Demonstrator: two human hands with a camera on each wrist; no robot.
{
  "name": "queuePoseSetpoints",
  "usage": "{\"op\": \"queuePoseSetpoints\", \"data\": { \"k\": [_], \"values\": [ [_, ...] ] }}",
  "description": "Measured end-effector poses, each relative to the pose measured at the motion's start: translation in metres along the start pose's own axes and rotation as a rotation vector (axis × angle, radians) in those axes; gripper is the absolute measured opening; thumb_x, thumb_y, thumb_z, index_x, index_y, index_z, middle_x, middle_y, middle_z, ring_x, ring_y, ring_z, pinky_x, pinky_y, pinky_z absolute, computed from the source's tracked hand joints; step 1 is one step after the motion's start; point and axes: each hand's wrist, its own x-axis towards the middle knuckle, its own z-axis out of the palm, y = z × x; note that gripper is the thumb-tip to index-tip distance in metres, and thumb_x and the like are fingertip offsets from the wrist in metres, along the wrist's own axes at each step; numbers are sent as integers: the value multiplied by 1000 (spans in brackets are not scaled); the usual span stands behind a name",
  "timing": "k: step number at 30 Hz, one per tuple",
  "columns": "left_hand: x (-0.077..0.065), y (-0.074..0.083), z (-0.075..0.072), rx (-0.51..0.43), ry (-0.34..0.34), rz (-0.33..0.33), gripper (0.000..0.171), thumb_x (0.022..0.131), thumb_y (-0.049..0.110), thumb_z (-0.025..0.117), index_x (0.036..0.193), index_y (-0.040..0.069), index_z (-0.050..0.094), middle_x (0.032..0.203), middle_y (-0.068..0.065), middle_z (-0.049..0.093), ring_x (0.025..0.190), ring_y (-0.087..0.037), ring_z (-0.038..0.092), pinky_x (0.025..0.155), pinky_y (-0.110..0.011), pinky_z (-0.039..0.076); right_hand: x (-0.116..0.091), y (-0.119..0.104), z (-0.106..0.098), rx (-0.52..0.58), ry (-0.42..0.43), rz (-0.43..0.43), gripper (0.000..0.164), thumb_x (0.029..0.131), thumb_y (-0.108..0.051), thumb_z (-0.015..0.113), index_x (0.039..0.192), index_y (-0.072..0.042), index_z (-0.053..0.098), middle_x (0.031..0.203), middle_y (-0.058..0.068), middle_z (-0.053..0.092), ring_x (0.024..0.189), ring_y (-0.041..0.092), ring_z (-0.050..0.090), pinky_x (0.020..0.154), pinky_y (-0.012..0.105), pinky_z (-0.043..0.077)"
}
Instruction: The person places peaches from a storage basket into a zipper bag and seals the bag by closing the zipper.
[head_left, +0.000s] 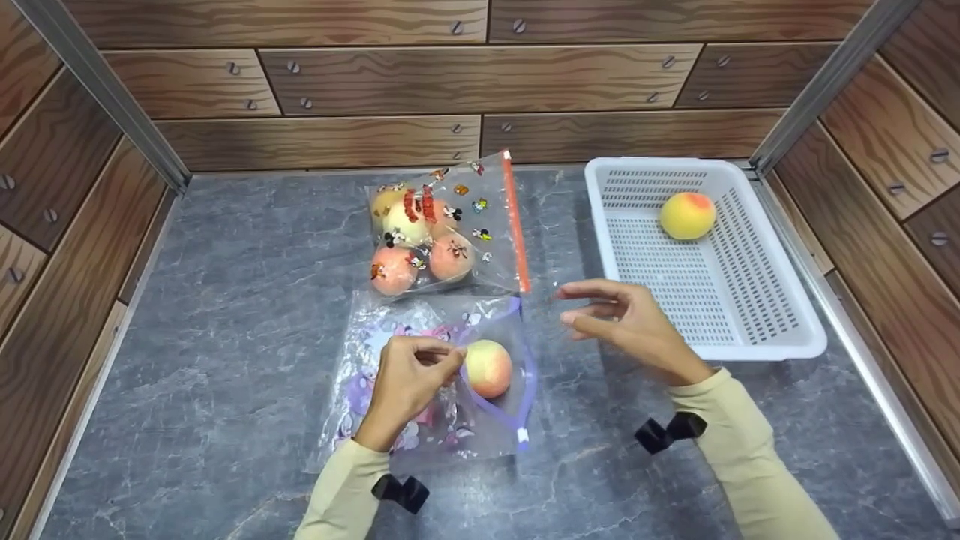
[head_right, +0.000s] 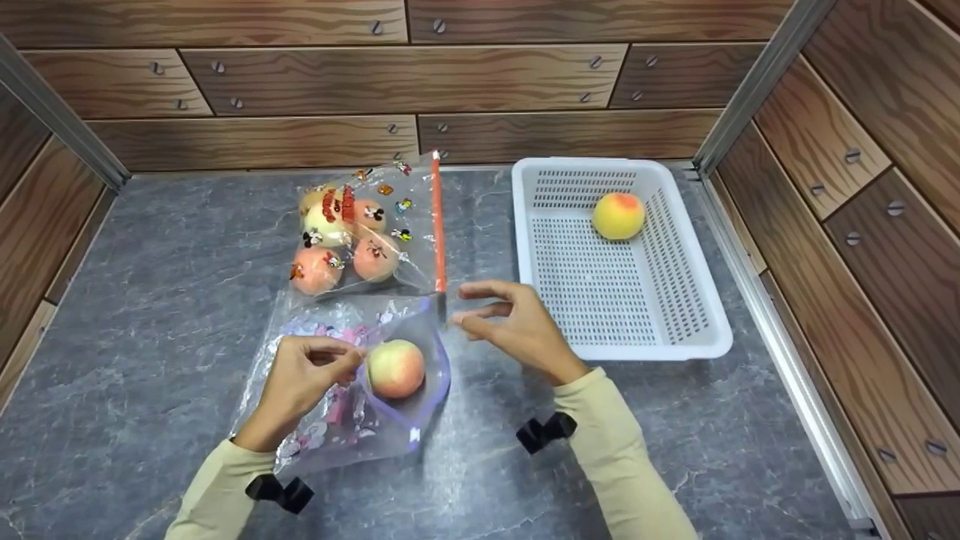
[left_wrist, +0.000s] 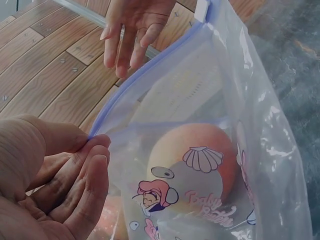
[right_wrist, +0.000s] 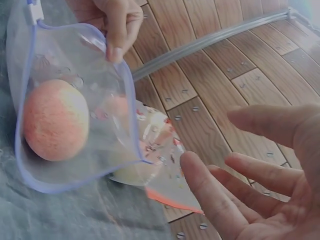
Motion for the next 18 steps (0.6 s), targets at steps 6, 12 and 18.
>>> {"op": "queuePoseSetpoints", "data": {
  "k": [6,12,18],
  "values": [
    [0,7,-2,-28,4,21,7,86,6,76,83,2,80,66,-6,73,55,-17,69,54,-25,59,1,-9,-13,-10,73,-41,37,92,-4,74,126,7,64,124,18,66,100,30,72,79,46,63],
    [4,10,-5,-50,15,23,7,87,6,77,85,1,80,68,-9,73,56,-20,70,55,-27,61,6,-18,-28,-37,122,-18,43,92,-6,74,129,9,61,125,16,67,96,27,72,80,45,63],
    [-1,6,-6,-78,14,2,7,86,7,78,85,1,80,69,-10,73,55,-19,69,54,-28,61,24,-29,-74,-275,313,25,41,94,-12,73,129,5,61,123,14,65,85,15,71,78,28,62]
  ]
}}
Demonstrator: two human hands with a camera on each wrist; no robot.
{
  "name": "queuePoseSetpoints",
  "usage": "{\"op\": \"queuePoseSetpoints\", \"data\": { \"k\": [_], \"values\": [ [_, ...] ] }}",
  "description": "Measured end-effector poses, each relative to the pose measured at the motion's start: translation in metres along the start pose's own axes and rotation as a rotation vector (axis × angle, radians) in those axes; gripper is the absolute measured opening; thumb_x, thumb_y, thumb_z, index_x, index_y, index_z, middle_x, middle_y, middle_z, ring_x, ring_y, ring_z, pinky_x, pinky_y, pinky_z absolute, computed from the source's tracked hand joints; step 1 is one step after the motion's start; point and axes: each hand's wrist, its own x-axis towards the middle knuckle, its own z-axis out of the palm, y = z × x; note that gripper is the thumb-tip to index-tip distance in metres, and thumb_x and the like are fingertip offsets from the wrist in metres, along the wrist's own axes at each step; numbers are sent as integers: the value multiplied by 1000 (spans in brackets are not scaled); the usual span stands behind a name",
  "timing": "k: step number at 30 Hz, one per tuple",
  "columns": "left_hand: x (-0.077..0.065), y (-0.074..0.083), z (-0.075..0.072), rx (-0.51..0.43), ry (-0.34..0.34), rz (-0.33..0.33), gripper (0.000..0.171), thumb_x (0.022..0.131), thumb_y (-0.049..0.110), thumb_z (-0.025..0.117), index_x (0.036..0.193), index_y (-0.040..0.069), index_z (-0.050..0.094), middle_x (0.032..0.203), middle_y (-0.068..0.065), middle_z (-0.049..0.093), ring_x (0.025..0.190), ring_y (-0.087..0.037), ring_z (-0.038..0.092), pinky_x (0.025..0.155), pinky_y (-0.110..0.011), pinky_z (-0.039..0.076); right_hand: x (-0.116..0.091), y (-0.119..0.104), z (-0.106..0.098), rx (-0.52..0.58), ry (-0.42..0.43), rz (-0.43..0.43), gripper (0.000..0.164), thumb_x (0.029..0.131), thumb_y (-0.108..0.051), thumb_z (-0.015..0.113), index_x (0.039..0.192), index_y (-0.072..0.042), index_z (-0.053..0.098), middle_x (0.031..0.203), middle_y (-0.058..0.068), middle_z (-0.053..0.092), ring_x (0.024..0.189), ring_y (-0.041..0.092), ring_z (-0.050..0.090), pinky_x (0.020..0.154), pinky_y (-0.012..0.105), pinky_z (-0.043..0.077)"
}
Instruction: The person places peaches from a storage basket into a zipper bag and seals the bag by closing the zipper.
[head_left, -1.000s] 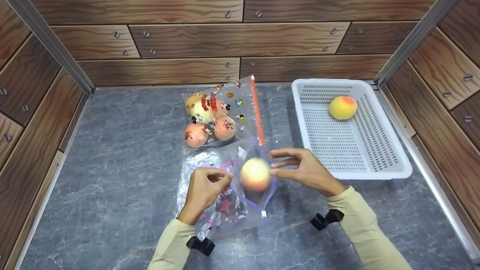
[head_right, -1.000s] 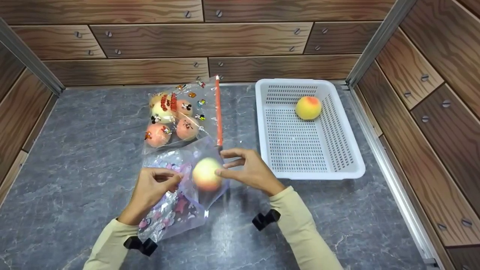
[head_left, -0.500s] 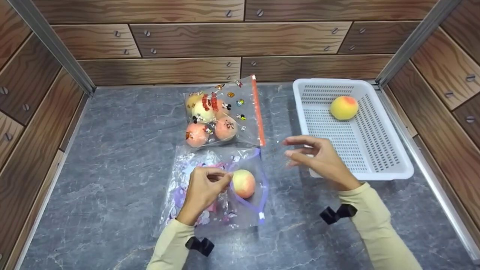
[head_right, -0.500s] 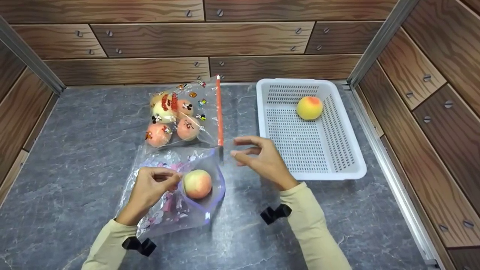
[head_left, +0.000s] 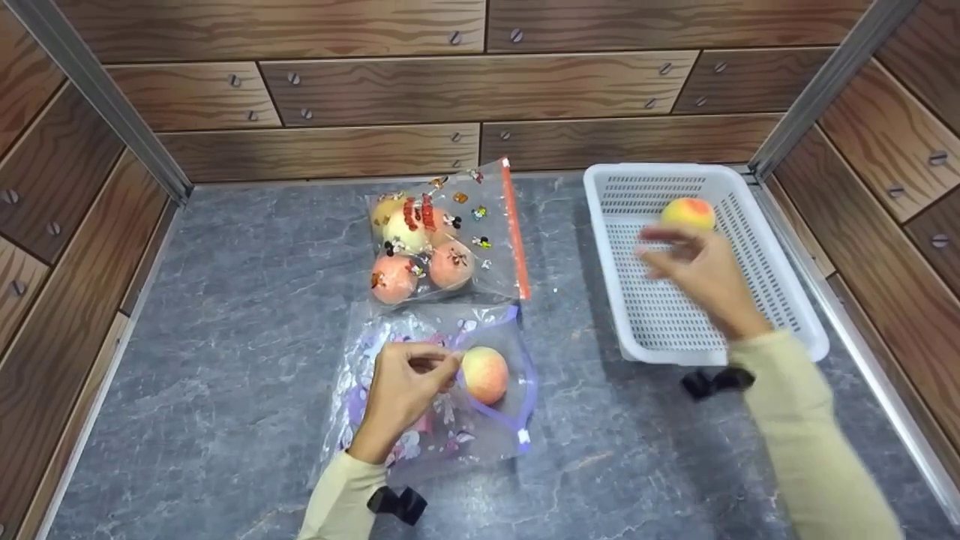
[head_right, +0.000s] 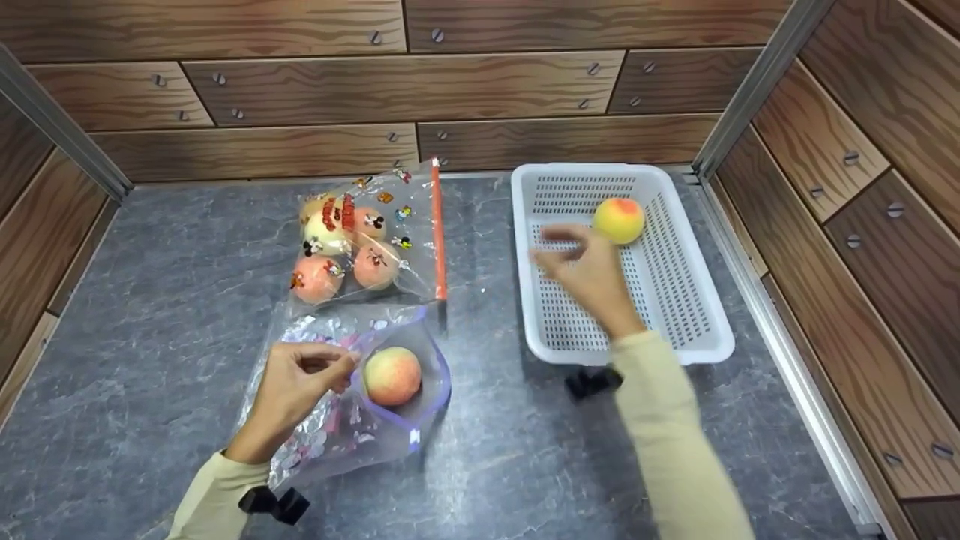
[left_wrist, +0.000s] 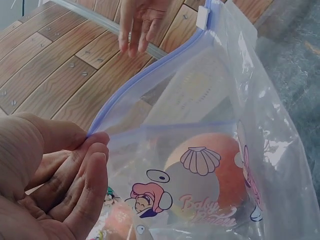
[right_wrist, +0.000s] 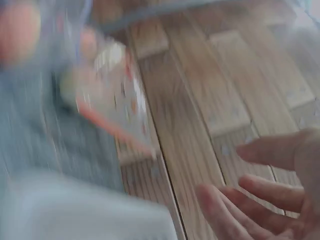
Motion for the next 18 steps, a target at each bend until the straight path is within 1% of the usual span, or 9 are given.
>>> {"op": "queuePoseSetpoints", "data": {
  "k": [1,2,4,5,7,8,11,14,18],
  "values": [
    [-1,-1,0,-5,-1,-4,7,86,7,79,85,1,80,69,-9,73,55,-18,69,54,-28,61,8,0,-9,-60,41,9,41,94,-13,73,129,4,61,124,16,65,85,12,70,77,24,61],
    [-1,-2,1,-8,-2,-6,7,86,7,79,84,1,80,69,-9,73,55,-17,68,54,-27,60,15,1,-17,-125,80,9,41,94,-13,73,129,4,61,124,19,65,87,13,70,76,20,60],
    [-3,-3,0,-9,4,-8,7,85,8,79,83,1,80,68,-9,73,55,-16,68,54,-27,60,30,0,-29,-243,152,-7,41,92,-13,74,127,6,62,124,26,64,95,24,71,72,12,56],
    [-4,-4,0,-9,6,-12,7,85,8,79,83,1,80,68,-9,73,55,-16,68,54,-27,60,37,0,-34,-313,186,-15,42,92,-14,74,126,6,63,125,28,65,99,29,70,73,14,55],
    [-5,-4,-1,-21,6,-21,7,86,7,79,83,1,80,69,-9,73,55,-18,69,54,-28,61,49,1,-41,-452,239,-31,45,90,-17,75,127,5,63,126,28,64,106,38,68,78,23,57],
    [-5,-4,-1,-25,5,-24,7,86,7,78,84,0,80,69,-9,73,55,-19,69,54,-28,61,54,1,-43,-510,260,-39,47,89,-19,76,127,5,63,126,28,65,109,44,65,81,31,57],
    [-5,-3,-2,-26,2,-38,7,86,7,78,84,0,80,70,-9,74,56,-22,70,54,-30,61,68,8,-48,-639,291,-38,52,87,-21,77,130,4,62,129,27,63,112,46,61,89,57,48],
    [-4,-4,-2,-25,-2,-40,8,86,8,78,85,0,80,71,-9,74,56,-21,70,54,-29,61,82,20,-52,-720,276,-34,58,85,-19,78,133,7,58,130,33,57,114,52,55,93,66,43],
    [0,-6,-2,-11,-3,-53,8,86,9,78,84,2,80,70,-7,74,55,-17,69,53,-26,60,97,36,-58,-811,232,-18,67,80,-16,82,135,10,52,132,38,50,116,59,49,96,70,40]
  ]
}}
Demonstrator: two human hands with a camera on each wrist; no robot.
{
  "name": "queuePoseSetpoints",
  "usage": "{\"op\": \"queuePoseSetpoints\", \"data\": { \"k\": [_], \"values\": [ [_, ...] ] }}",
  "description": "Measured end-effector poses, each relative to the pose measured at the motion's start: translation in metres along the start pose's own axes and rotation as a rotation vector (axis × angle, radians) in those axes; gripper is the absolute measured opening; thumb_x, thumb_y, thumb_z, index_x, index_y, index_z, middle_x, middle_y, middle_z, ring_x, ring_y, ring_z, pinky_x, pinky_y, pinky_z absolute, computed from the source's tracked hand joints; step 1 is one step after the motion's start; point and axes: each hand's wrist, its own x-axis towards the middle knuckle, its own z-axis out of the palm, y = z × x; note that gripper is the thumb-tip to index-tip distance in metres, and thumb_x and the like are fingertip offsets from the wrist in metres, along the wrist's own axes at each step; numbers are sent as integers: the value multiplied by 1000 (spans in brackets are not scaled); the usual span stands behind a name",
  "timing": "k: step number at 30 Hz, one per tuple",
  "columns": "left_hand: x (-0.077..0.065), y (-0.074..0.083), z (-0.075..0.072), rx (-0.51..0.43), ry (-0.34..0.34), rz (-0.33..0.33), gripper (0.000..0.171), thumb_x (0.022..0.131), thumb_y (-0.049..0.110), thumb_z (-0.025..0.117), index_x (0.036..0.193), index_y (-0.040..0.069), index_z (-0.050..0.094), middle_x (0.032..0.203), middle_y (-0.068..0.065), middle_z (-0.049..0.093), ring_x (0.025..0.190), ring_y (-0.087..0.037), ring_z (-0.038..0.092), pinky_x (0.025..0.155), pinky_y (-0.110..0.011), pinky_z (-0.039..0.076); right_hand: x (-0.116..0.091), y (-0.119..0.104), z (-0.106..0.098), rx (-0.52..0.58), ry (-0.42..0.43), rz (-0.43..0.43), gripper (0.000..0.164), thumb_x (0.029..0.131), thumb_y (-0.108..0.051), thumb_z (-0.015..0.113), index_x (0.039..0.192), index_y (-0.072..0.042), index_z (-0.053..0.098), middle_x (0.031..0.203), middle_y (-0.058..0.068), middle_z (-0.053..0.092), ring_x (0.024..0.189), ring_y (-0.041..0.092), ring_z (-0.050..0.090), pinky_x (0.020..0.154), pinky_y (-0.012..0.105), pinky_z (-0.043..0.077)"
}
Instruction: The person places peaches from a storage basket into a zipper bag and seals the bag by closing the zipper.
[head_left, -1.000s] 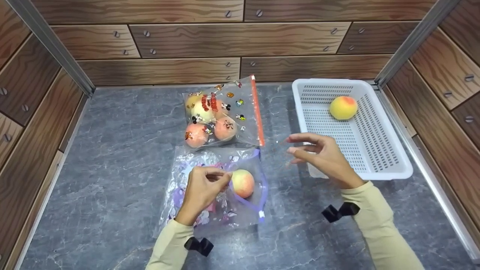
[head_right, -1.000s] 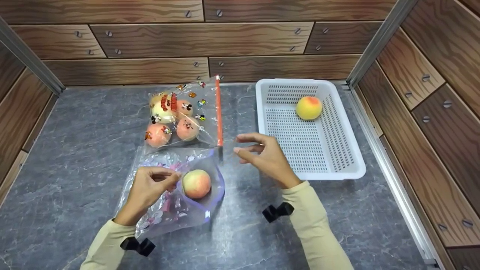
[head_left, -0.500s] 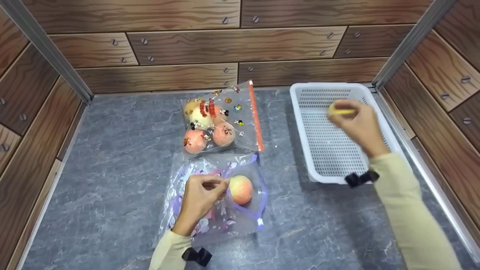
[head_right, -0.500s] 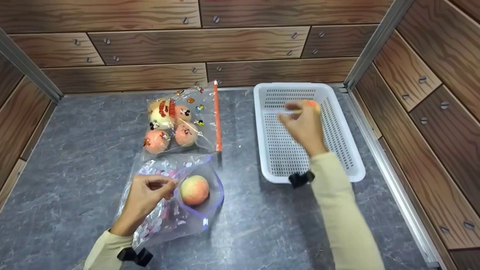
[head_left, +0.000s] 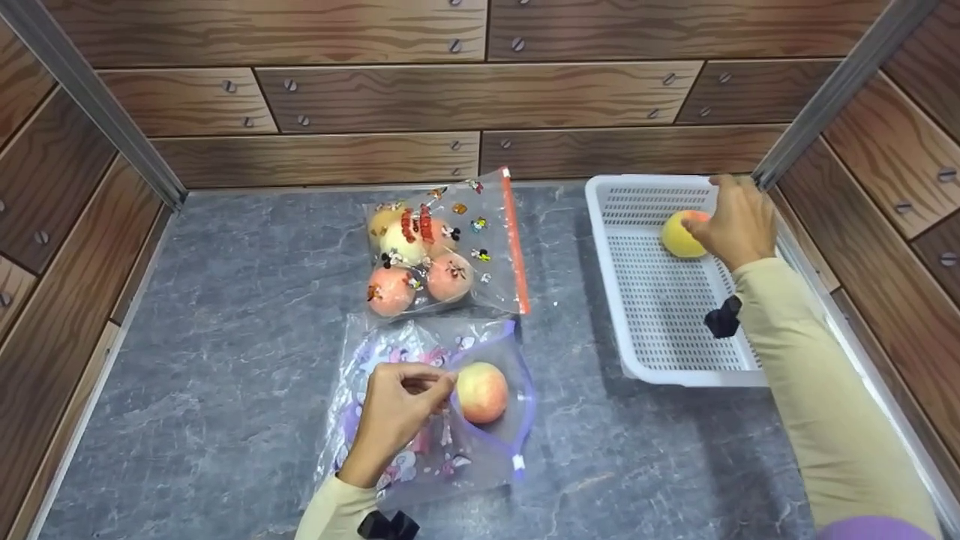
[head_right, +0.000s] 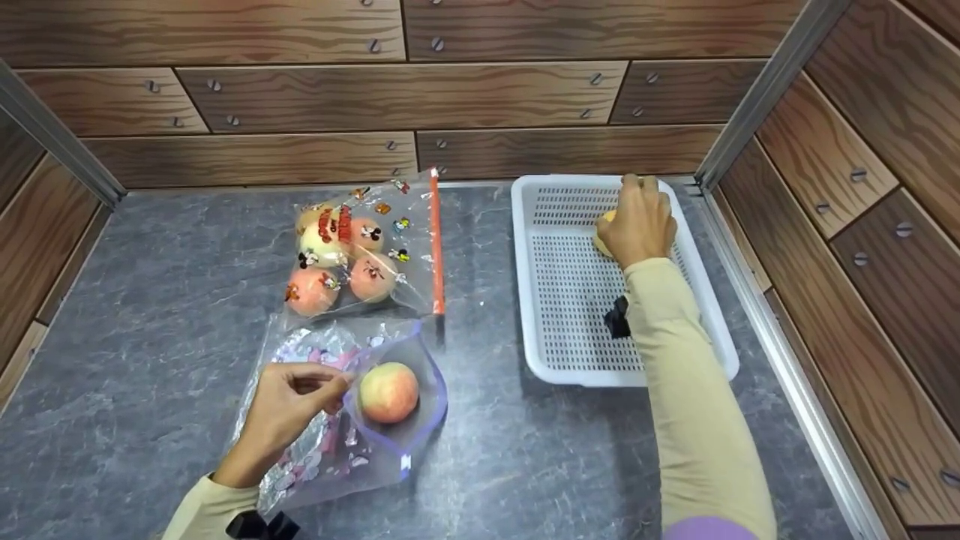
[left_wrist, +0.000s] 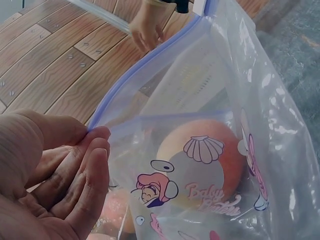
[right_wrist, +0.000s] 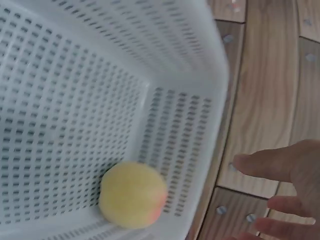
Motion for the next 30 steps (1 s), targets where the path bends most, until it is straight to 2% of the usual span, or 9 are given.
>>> {"op": "queuePoseSetpoints", "data": {
  "k": [4,8,12,18,21,26,30],
  "values": [
    [1,-1,-2,8,-1,-13,7,86,8,78,83,2,80,70,-7,74,55,-16,69,53,-26,60,9,12,11,-50,-82,-8,77,77,-13,84,139,11,45,139,39,44,119,62,44,97,72,40],
    [2,-1,-2,-1,-9,-5,7,86,7,77,83,1,79,70,-8,74,56,-17,69,55,-26,60,15,24,23,-47,-188,-4,86,74,-11,84,143,11,38,143,38,40,122,64,41,96,75,40],
    [2,-1,-2,-7,-19,-1,9,86,8,77,84,0,79,70,-9,74,56,-20,70,55,-27,60,18,36,34,-3,-306,-16,87,70,-7,81,140,16,35,131,40,45,115,62,46,98,72,41],
    [0,-5,-2,3,-44,-36,10,87,9,77,85,0,79,71,-7,74,58,-25,71,55,-29,61,15,53,47,34,-463,-41,86,68,-1,72,139,20,28,115,37,48,102,53,50,96,69,42],
    [0,-5,-2,15,-53,-54,12,88,11,76,86,0,79,71,-6,74,58,-24,71,55,-29,61,13,56,50,41,-457,-30,84,69,0,71,137,21,27,111,39,47,99,53,50,92,69,43],
    [2,-4,-4,7,-46,-54,12,88,13,77,85,1,80,71,-7,74,58,-22,71,55,-28,61,15,56,53,22,-397,-18,89,72,-5,72,140,23,22,121,49,38,108,61,43,99,71,39],
    [4,-5,-4,-3,-45,-41,12,88,12,78,86,1,80,71,-8,74,58,-20,71,55,-28,61,17,56,55,-26,-371,-34,70,75,-8,67,128,26,38,112,47,42,110,59,37,99,69,36]
  ]
}}
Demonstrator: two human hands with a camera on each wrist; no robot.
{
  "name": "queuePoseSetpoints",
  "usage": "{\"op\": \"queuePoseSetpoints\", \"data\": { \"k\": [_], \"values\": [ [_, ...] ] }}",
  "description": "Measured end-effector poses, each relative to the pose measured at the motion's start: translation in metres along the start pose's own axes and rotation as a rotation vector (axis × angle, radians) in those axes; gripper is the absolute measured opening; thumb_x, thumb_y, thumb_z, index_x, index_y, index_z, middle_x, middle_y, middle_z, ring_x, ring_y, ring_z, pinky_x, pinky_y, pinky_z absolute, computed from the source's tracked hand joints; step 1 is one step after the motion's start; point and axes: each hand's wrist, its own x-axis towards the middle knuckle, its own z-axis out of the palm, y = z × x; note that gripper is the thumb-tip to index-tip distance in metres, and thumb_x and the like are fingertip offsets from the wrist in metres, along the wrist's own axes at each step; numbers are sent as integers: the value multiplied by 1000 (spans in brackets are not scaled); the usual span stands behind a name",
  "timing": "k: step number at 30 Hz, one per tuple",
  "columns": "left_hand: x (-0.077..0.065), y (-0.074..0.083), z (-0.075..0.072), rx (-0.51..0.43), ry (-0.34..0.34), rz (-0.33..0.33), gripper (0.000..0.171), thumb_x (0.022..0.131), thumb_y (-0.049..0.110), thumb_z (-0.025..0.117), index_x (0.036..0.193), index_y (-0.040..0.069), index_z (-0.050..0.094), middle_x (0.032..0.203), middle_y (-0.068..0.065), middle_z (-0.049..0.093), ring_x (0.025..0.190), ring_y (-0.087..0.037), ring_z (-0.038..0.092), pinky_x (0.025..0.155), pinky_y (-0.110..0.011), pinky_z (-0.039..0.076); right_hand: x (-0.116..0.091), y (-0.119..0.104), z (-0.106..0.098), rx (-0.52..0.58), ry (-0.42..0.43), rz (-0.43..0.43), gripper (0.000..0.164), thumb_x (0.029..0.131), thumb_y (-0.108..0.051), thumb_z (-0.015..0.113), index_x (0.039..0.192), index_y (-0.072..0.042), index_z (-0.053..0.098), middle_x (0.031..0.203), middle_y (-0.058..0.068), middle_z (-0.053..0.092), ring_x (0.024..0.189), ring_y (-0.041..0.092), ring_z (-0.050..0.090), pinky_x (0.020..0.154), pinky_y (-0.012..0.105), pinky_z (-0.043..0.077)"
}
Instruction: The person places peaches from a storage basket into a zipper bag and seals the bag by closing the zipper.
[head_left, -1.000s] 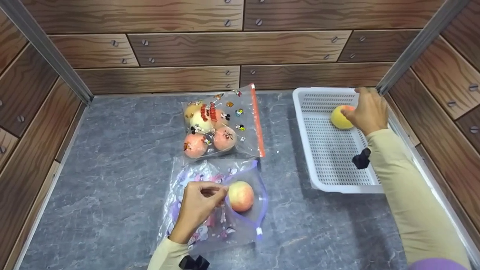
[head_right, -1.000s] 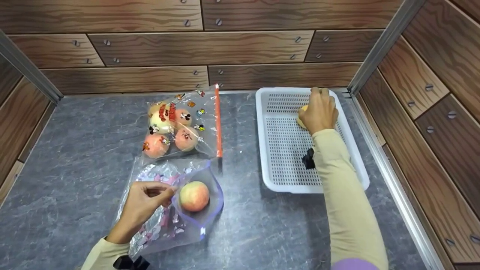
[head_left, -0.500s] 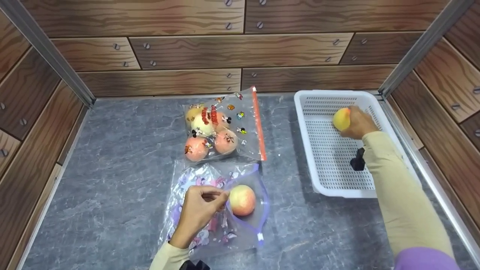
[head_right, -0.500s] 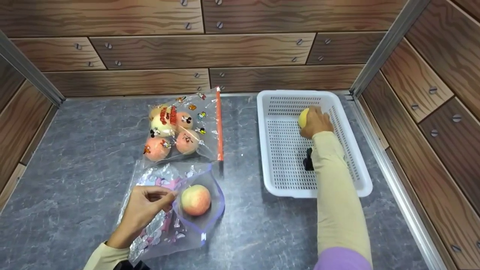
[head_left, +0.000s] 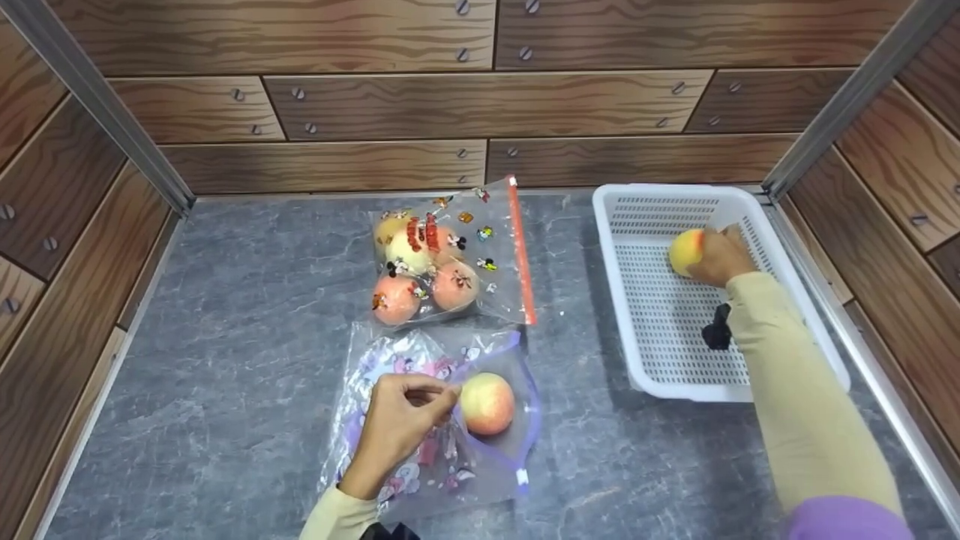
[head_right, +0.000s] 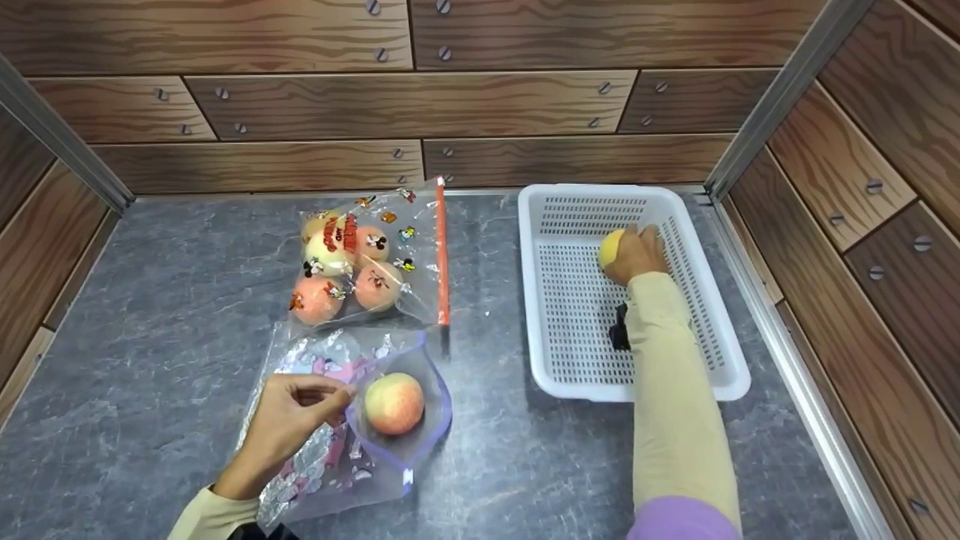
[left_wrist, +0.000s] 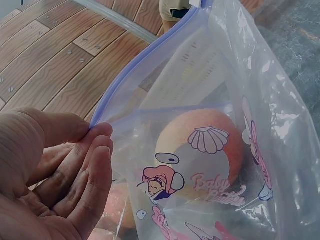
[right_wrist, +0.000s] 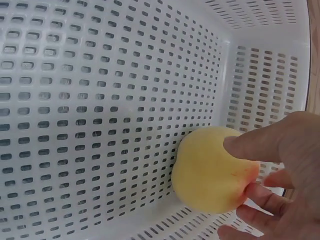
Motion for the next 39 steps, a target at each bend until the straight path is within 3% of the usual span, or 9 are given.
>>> {"op": "queuePoseSetpoints", "data": {
  "k": [3,6,13,20,28,30,32,35,39],
  "values": [
    [-2,-1,1,6,-5,2,12,88,13,78,87,0,80,72,-7,74,59,-22,71,55,-29,62,-5,3,1,2,27,29,56,77,-9,66,117,25,47,115,47,37,111,62,35,96,70,35],
    [-5,-1,1,-10,-4,1,12,88,12,78,88,0,80,73,-8,75,60,-28,72,56,-30,62,-9,5,2,52,29,59,59,80,-11,71,120,22,42,125,46,30,112,64,36,98,72,35],
    [-10,1,3,-39,8,21,10,88,9,78,88,0,80,75,-11,75,60,-26,72,57,-29,62,-16,5,5,125,-54,39,61,83,-14,80,118,10,37,110,37,48,101,50,48,92,65,44],
    [-13,0,5,-27,18,20,12,88,10,78,88,-1,79,73,-9,74,59,-22,71,57,-29,62,-26,2,2,139,-95,66,62,81,-14,82,118,7,37,111,35,51,99,49,50,88,61,46],
    [-13,-2,5,-12,46,32,9,86,11,80,85,2,80,70,-8,73,57,-23,69,51,-23,57,-36,-21,-10,191,8,43,86,79,-18,84,135,25,35,118,43,51,107,53,51,99,65,44],
    [-12,-1,4,-17,54,28,7,85,9,80,84,2,80,69,-9,73,57,-26,69,51,-22,56,-39,-30,-15,237,44,28,82,81,-19,84,134,25,40,119,42,54,106,50,54,96,59,47],
    [-10,-1,4,-30,59,21,6,85,7,79,84,1,80,70,-11,73,58,-29,69,52,-23,57,-45,-40,-19,310,70,28,78,82,-22,83,134,22,46,121,38,57,104,43,56,89,45,53],
    [-8,0,2,-42,64,8,6,85,5,78,85,0,80,72,-12,74,59,-27,70,54,-25,60,-57,-55,-23,436,92,36,75,84,-25,83,138,15,49,129,31,58,105,31,56,79,24,49],
    [-6,0,2,-56,66,-7,6,85,4,77,86,-2,79,73,-13,74,60,-22,70,57,-29,62,-76,-74,-24,598,81,34,78,85,-25,83,147,4,45,140,24,50,104,23,55,77,19,49]
  ]
}}
